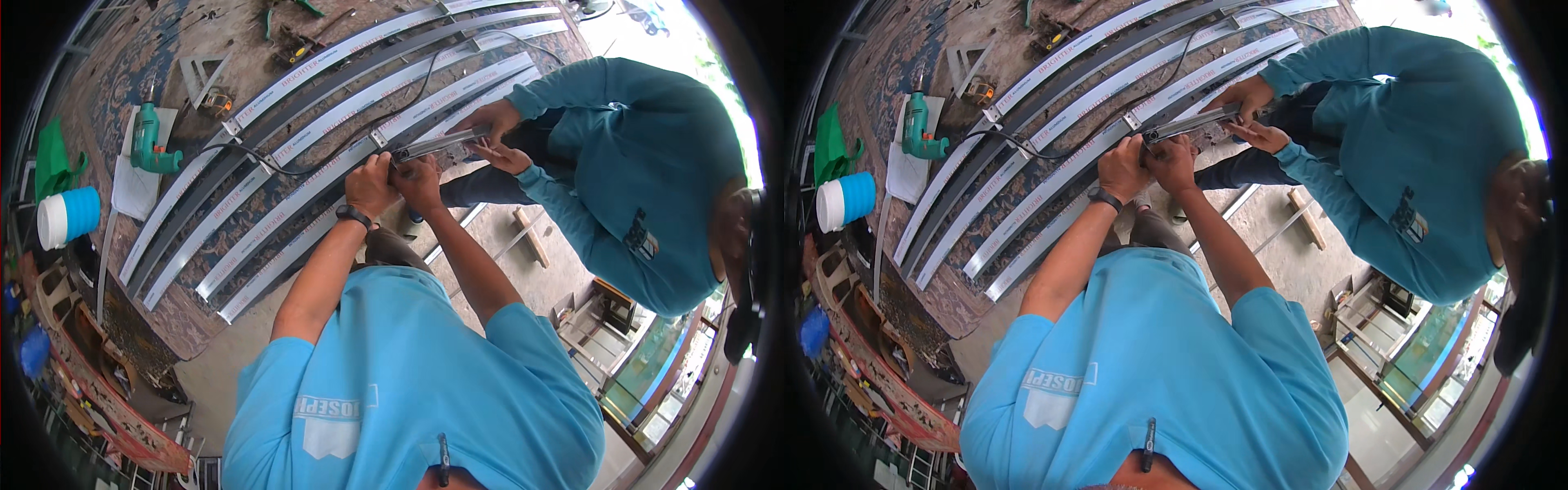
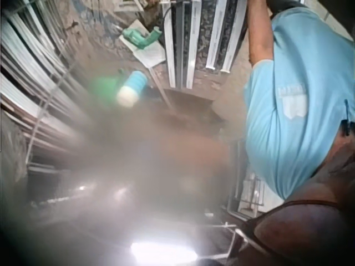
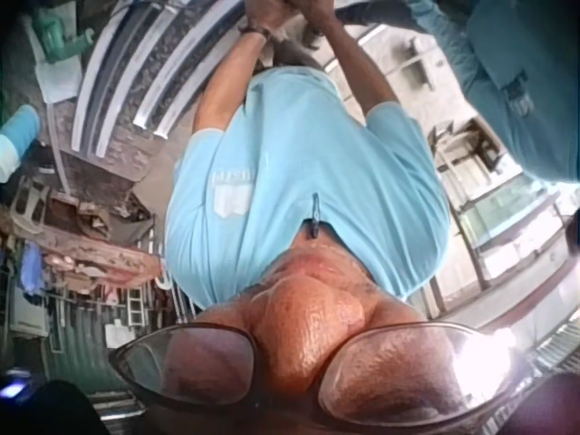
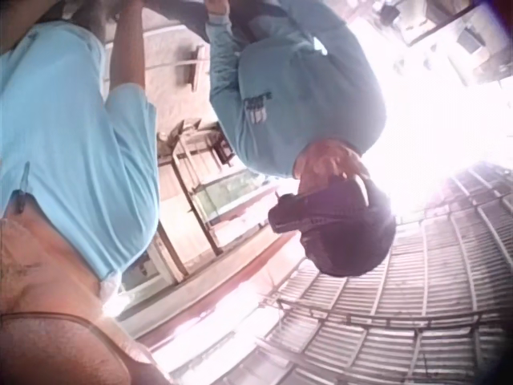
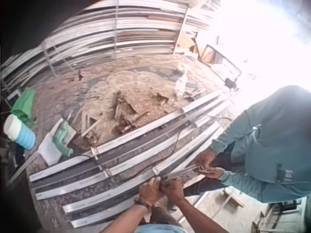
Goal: The person assembles metal frames by securing their components with a drill and rivet gun on a work table.
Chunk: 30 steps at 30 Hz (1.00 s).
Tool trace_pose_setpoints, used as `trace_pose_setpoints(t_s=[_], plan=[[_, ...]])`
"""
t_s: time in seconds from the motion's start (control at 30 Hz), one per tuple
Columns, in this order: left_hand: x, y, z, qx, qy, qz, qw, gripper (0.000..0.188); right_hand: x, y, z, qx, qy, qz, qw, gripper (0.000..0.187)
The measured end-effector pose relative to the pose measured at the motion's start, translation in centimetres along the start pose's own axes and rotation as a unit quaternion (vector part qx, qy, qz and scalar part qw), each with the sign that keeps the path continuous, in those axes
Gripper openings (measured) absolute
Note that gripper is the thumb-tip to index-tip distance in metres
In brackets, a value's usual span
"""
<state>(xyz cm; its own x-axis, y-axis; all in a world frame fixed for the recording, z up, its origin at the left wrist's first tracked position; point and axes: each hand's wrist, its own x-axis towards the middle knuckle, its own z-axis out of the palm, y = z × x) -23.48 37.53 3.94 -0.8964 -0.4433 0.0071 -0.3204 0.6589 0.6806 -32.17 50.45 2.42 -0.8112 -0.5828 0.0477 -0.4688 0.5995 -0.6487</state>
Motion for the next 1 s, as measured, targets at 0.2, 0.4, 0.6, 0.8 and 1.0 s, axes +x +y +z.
trace_pose_setpoints(t_s=[0.2, 0.4, 0.6, 0.8, 1.0], plan=[[-0.1, 0.9, 0.3, 0.018, 0.049, -0.012, 0.999, 0.041, 0.1, 0.6, 0.2, -0.029, 0.005, -0.001, 1.000, 0.025], [-0.4, 1.6, 0.3, 0.032, 0.058, -0.024, 0.998, 0.042, -0.3, 0.7, -2.3, 0.051, -0.056, -0.047, 0.996, 0.031], [-0.4, 2.0, 0.2, 0.025, 0.061, -0.040, 0.997, 0.045, 0.8, 1.9, -5.2, 0.203, -0.266, 0.008, 0.942, 0.051], [-0.4, 1.8, 0.6, 0.043, 0.059, -0.043, 0.996, 0.050, 0.9, 1.9, -5.7, 0.177, -0.301, 0.015, 0.937, 0.059], [-0.4, 2.0, 0.7, 0.045, 0.068, -0.046, 0.996, 0.051, 1.1, 1.4, -6.3, 0.155, -0.293, 0.001, 0.944, 0.064]])
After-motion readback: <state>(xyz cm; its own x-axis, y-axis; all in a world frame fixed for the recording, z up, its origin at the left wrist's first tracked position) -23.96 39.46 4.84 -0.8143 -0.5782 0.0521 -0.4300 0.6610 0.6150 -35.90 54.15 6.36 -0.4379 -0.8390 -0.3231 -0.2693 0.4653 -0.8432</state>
